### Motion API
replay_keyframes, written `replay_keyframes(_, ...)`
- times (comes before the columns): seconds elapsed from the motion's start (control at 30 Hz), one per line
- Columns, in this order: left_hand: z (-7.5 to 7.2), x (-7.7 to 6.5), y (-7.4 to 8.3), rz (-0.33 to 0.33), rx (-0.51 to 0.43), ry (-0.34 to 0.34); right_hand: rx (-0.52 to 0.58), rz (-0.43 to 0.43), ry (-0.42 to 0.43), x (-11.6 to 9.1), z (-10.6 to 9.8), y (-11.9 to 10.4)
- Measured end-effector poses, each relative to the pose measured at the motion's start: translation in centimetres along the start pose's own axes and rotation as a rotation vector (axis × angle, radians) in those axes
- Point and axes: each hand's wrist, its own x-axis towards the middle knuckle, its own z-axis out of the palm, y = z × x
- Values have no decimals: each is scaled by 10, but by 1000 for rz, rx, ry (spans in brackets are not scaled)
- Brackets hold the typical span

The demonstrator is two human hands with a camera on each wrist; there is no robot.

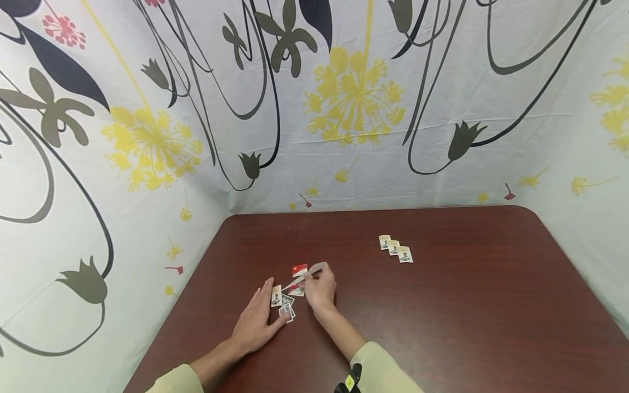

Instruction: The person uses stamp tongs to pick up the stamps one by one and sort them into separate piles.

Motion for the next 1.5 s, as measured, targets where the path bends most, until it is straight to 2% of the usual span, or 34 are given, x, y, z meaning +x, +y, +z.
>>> replay_keyframes(0.37,-1,-1,2,-4,14,-10,49,26,16,7,-17,-9)
replay_keyframes(0.73,1,-1,2,3,21,-12,182,32,16,18,-60,-35)
replay_keyframes(0.93,2,-1,2,-12,19,-21,185,30,38,29,-94,-52)
replay_keyframes(1.23,2,1,2,-3,20,-13,75,29,51,50,-160,-74)
replay_keyframes(1.5,0,-1,2,-16,-1,-12,32,34,-1,67,-223,-89)
